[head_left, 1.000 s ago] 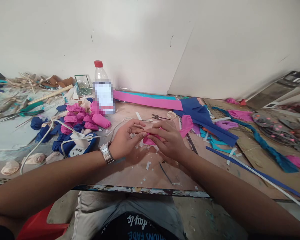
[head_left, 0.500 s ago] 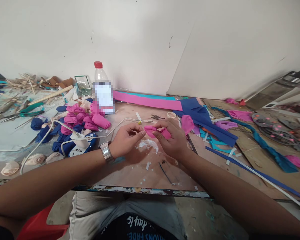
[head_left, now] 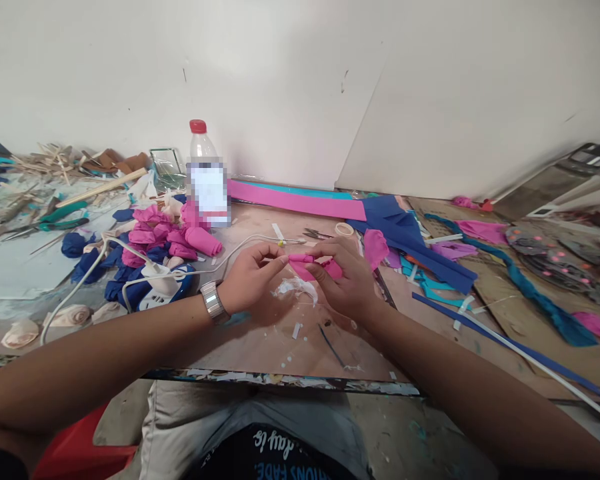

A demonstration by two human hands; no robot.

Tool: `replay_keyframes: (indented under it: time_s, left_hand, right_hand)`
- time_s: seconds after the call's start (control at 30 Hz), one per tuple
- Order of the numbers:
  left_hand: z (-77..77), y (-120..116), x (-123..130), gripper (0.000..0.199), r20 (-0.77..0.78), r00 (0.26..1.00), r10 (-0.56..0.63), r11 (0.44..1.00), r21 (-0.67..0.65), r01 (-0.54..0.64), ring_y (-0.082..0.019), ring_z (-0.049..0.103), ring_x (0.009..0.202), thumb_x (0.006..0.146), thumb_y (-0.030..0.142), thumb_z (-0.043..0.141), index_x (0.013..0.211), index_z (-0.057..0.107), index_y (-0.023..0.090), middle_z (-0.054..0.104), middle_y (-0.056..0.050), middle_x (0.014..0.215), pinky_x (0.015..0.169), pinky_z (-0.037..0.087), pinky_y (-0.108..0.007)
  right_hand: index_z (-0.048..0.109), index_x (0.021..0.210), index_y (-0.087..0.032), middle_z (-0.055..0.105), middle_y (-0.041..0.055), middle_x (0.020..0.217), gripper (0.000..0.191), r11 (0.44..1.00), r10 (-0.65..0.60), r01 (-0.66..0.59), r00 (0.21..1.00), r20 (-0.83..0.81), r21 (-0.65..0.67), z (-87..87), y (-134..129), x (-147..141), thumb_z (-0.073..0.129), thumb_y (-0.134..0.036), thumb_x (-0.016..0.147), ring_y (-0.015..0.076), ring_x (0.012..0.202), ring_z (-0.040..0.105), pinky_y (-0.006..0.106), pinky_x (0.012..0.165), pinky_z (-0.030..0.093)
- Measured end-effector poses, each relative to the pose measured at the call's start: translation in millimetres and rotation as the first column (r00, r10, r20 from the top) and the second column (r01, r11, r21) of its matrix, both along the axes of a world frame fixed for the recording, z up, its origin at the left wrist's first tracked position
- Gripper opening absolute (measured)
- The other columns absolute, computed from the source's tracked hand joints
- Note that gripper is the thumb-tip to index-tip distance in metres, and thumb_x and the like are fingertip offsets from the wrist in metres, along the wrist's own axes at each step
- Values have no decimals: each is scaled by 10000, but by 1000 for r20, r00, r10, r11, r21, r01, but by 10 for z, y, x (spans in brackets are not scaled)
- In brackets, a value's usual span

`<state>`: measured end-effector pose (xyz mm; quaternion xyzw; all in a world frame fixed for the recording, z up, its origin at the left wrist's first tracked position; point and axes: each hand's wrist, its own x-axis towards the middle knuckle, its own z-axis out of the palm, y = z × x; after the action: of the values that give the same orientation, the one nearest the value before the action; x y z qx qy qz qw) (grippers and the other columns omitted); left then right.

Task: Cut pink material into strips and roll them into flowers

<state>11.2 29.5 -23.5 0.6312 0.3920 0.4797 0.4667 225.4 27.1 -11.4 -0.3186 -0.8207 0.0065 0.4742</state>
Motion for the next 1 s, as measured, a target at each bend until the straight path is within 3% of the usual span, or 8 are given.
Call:
replay_keyframes:
  time_s: [0.37, 0.53, 0.6, 0.67, 0.77, 1.0]
  left_hand:
    - [-20, -8, 37, 286, 47, 993, -113, 989, -87, 117, -158, 514, 727, 917, 465, 655, 816, 624, 199, 569, 14, 761, 716, 440, -302]
    - [-112, 9, 32, 269, 37, 990, -135, 959, -246, 140, -147, 471, 591, 917, 451, 644, 801, 583, 216, 537, 31, 669, 583, 374, -287]
    - [-126, 2, 24, 206, 14, 997, -74, 981, -177, 76, -161, 531, 643, 935, 407, 622, 863, 608, 215, 600, 12, 742, 621, 433, -299]
    - [-118, -21, 15, 151, -38, 999, 16, 1000, 0, -16, -187, 618, 813, 946, 345, 612, 995, 653, 208, 696, -35, 950, 765, 509, -337]
    - [-90, -65, 8, 234, -161, 985, 68, 975, 221, -32, -233, 647, 1064, 951, 304, 641, 1159, 681, 205, 725, -92, 1214, 956, 502, -394]
    - [-146, -70, 17, 364, -204, 974, -101, 969, 200, 142, -222, 689, 1045, 999, 290, 605, 1353, 592, 204, 727, -94, 1236, 985, 532, -410]
  right_hand:
    - [674, 1021, -242, 752, 49, 940, 204, 998, -37, 36, 999, -31, -53, -17, 4, 13, 597, -426, 1063, 236, 899, 688, 406, 827, 515]
    - [687, 1020, -244, 756, 39, 931, 156, 998, -40, 38, 999, -34, -51, -7, 10, 20, 627, -385, 1050, 225, 883, 683, 395, 832, 515]
    - [702, 1015, -247, 765, 37, 926, 149, 997, -40, 40, 999, -2, -59, -7, 14, 19, 644, -382, 1043, 226, 873, 685, 399, 844, 515]
    - [718, 1016, -253, 776, 37, 932, 148, 996, -43, 46, 998, 43, -71, -15, 22, 17, 661, -388, 1036, 231, 887, 693, 410, 881, 511]
    - [737, 1026, -262, 795, 38, 972, 132, 997, -26, 32, 995, 97, -68, -38, 41, 14, 689, -385, 1026, 235, 923, 708, 420, 919, 498]
    - [740, 1023, -251, 797, 33, 996, 73, 999, 28, -23, 993, 119, -42, -70, 62, 21, 710, -317, 1019, 225, 941, 716, 406, 899, 488]
